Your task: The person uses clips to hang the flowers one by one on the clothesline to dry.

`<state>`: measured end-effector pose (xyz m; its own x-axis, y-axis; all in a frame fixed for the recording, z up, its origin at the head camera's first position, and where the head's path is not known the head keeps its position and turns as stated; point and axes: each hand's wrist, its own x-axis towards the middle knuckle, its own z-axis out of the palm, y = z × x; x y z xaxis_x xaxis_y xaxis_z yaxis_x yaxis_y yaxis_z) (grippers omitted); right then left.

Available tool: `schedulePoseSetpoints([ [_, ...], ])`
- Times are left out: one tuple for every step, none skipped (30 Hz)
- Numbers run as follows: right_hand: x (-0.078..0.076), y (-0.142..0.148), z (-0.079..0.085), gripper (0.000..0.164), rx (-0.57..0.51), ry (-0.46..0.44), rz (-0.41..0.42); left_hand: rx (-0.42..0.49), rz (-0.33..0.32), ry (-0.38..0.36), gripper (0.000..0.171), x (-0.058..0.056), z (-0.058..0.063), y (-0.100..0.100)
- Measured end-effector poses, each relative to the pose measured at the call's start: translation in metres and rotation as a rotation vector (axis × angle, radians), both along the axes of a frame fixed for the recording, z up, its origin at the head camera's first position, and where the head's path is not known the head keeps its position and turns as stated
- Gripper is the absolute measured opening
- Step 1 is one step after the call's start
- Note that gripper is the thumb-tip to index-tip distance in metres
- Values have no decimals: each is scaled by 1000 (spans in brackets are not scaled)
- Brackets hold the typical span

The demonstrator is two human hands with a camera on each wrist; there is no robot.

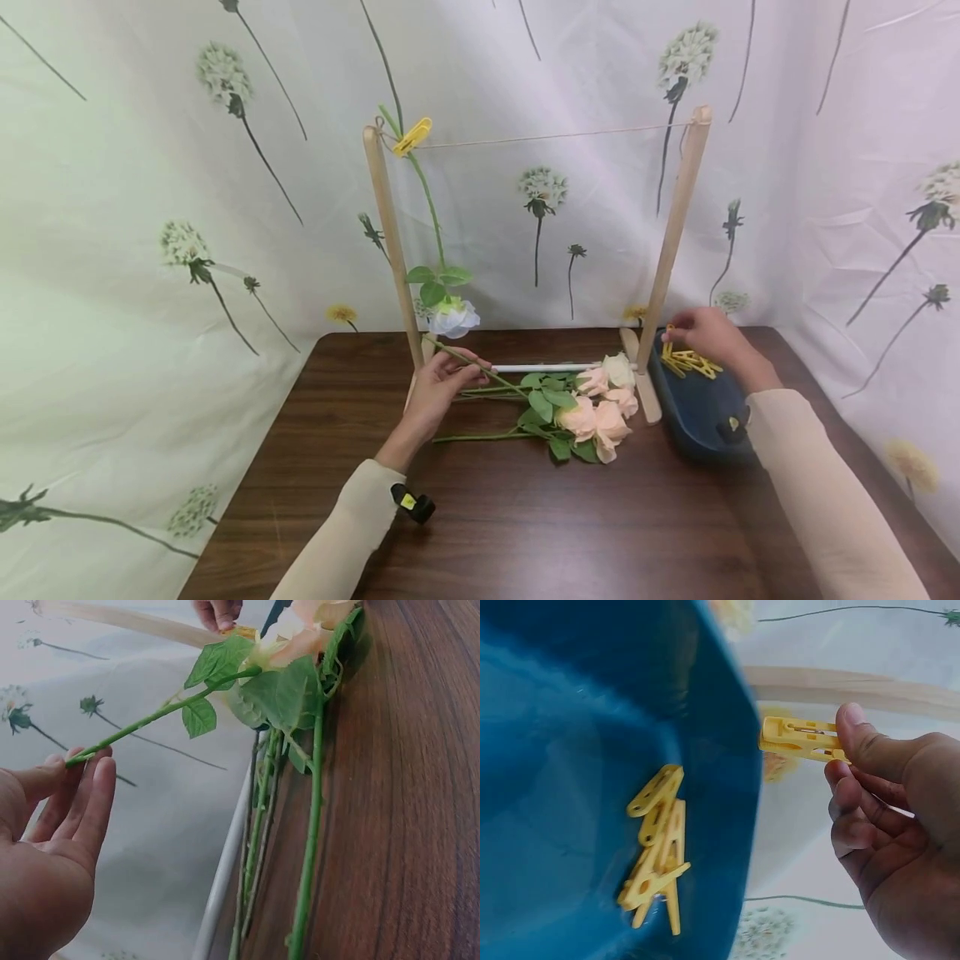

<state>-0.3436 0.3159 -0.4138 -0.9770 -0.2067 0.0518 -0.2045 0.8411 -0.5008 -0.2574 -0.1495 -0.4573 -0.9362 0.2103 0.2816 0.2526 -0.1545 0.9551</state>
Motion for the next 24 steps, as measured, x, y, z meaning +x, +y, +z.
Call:
schedulePoseSetpoints([
  [0,-1,2,34,2,10,0,-4,8,4,30,0,1,1],
  [1,-2,5,33,4,21,2,-9,15,9,30,-1,2,2],
  [1,-3,7,32,5,33,7,-16,23,15,29,-1,3,3],
  [2,-4,10,31,7,45,9,-22,28,20,28,-1,5,5],
  [3,-5,12,30,10,57,12,-25,30,28,27,-1,7,6],
  [4,-6,15,29,8,64,14,-28,33,36,26,-2,9,8],
  [4,-7,17,28,6,69,17,-27,33,43,24,-2,11,9],
  [5,-9,19,28,6,75,19,-27,31,51,24,-2,13,11],
  [6,-10,22,28,6,79,21,-28,30,59,23,-2,15,12],
  [7,-11,24,27,6,81,18,-25,29,64,23,-2,18,14],
  [9,-12,26,27,8,82,16,-23,28,69,23,-2,20,15],
  [10,-14,28,27,7,80,13,-22,31,72,23,-3,22,16],
  [11,-15,31,27,11,82,10,-25,35,77,23,-3,24,18],
  [13,-16,33,26,15,85,7,-30,41,82,24,-3,26,19],
  [14,-17,35,26,12,82,6,-33,47,88,24,-3,28,20],
  [16,-18,37,25,13,83,4,-37,52,94,25,-4,29,22],
  [18,-19,40,25,10,84,7,-41,57,101,26,-4,31,23],
  [20,-20,42,24,9,85,8,-43,61,107,27,-4,32,24],
  [22,-21,45,23,9,90,11,-43,63,113,27,-5,34,25],
  [23,-22,48,22,6,93,13,-40,64,116,28,-6,36,26],
  [26,-24,50,21,2,96,17,-34,64,118,28,-6,37,27],
  [27,-25,53,20,3,103,20,-27,64,120,28,-7,39,28],
  [29,-27,56,19,0,109,27,-16,63,123,28,-7,41,28],
  [31,-28,59,17,-1,117,31,-7,63,125,28,-8,43,29],
])
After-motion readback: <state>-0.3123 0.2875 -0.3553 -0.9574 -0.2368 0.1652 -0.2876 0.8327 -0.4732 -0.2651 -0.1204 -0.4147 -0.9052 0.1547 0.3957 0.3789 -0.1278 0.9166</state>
